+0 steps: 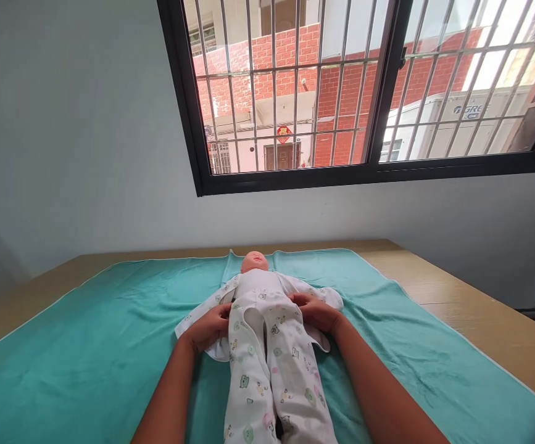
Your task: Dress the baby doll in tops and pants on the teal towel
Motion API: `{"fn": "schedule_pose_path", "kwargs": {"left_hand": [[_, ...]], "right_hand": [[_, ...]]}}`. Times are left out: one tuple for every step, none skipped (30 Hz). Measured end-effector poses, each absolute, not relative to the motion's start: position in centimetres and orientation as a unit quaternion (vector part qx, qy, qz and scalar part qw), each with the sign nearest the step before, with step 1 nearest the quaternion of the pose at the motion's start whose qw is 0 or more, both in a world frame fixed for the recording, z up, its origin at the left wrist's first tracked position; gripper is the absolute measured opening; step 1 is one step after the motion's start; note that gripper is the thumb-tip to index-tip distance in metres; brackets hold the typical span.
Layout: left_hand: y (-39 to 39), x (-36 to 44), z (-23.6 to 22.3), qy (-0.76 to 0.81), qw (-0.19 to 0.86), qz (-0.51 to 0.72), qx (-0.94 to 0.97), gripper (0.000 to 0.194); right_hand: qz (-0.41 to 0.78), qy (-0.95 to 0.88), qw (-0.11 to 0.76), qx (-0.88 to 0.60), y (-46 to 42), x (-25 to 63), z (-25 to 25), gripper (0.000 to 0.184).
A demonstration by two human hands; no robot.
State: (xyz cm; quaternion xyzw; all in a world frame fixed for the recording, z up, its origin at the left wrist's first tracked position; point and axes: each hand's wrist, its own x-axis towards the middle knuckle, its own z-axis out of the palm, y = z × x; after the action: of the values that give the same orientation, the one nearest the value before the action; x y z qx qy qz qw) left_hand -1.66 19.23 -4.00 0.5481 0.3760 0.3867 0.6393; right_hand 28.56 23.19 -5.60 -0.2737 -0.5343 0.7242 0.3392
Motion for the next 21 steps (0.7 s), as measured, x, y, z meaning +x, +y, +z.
{"fn": "schedule_pose_path", "kwargs": {"left_hand": [[19.2, -1.6, -4.1, 0.365, 0.657, 0.373, 0.544, 0.041], [19.2, -1.6, -4.3, 0.353, 0.672, 0.364, 0.539, 0.043], [19.2, -1.5, -4.4, 0.343, 0.682, 0.363, 0.534, 0.043], [19.2, -1.4, -4.5, 0.336, 0.686, 0.371, 0.529, 0.043], [19.1, -1.3, -4.5, 0.330, 0.687, 0.380, 0.525, 0.043], [19.1, -1.2, -4.6, 0.325, 0.686, 0.388, 0.522, 0.043], [19.1, -1.0, -4.7, 0.323, 0.684, 0.394, 0.522, 0.043], [19.2, -0.9, -4.7, 0.323, 0.680, 0.400, 0.522, 0.042], [19.2, -0.7, -4.8, 0.326, 0.675, 0.406, 0.523, 0.041], [19.3, -0.5, -4.9, 0.335, 0.667, 0.412, 0.523, 0.040], [19.3, -0.4, -5.1, 0.349, 0.656, 0.419, 0.522, 0.039], [19.4, -0.2, -5.2, 0.366, 0.644, 0.425, 0.521, 0.038], [19.5, 0.0, -5.3, 0.385, 0.629, 0.433, 0.518, 0.038], [19.6, 0.1, -5.4, 0.403, 0.615, 0.439, 0.516, 0.039], [19.6, 0.3, -5.5, 0.418, 0.604, 0.443, 0.514, 0.039], [19.6, 0.4, -5.4, 0.428, 0.594, 0.446, 0.514, 0.039], [19.6, 0.6, -5.4, 0.434, 0.587, 0.449, 0.516, 0.038], [19.5, 0.7, -5.3, 0.437, 0.580, 0.453, 0.517, 0.038], [19.5, 0.8, -5.2, 0.439, 0.573, 0.458, 0.518, 0.038], [19.5, 1.0, -5.2, 0.437, 0.568, 0.465, 0.520, 0.038], [19.5, 1.1, -5.1, 0.435, 0.563, 0.473, 0.520, 0.038]], "right_hand": [[0.725, -0.532, 0.339, -0.274, 23.2, 28.6, -5.6, 0.026], [0.726, -0.530, 0.340, -0.276, 23.1, 28.5, -5.6, 0.027], [0.725, -0.529, 0.342, -0.278, 23.1, 28.5, -5.6, 0.028], [0.724, -0.527, 0.346, -0.280, 23.1, 28.5, -5.7, 0.028], [0.722, -0.526, 0.348, -0.283, 23.1, 28.4, -5.7, 0.027], [0.721, -0.525, 0.351, -0.284, 23.1, 28.3, -5.8, 0.027], [0.720, -0.524, 0.355, -0.285, 23.1, 28.2, -5.8, 0.026], [0.718, -0.523, 0.360, -0.286, 23.2, 28.1, -5.9, 0.025], [0.715, -0.523, 0.364, -0.287, 23.3, 28.0, -6.0, 0.024], [0.712, -0.524, 0.368, -0.289, 23.4, 27.8, -6.2, 0.025], [0.707, -0.525, 0.372, -0.293, 23.6, 27.7, -6.4, 0.025], [0.701, -0.527, 0.377, -0.300, 23.7, 27.6, -6.6, 0.026], [0.693, -0.528, 0.383, -0.308, 23.9, 27.4, -6.8, 0.027], [0.683, -0.529, 0.393, -0.315, 24.1, 27.3, -7.1, 0.027], [0.673, -0.528, 0.405, -0.323, 24.3, 27.1, -7.3, 0.027], [0.662, -0.527, 0.418, -0.330, 24.4, 27.0, -7.6, 0.027], [0.652, -0.525, 0.430, -0.338, 24.6, 26.8, -7.8, 0.027], [0.643, -0.522, 0.441, -0.345, 24.7, 26.6, -8.0, 0.028], [0.636, -0.519, 0.451, -0.352, 24.9, 26.5, -8.2, 0.028], [0.629, -0.516, 0.459, -0.357, 25.0, 26.3, -8.3, 0.029], [0.619, -0.515, 0.467, -0.364, 25.1, 26.2, -8.3, 0.030]]}}
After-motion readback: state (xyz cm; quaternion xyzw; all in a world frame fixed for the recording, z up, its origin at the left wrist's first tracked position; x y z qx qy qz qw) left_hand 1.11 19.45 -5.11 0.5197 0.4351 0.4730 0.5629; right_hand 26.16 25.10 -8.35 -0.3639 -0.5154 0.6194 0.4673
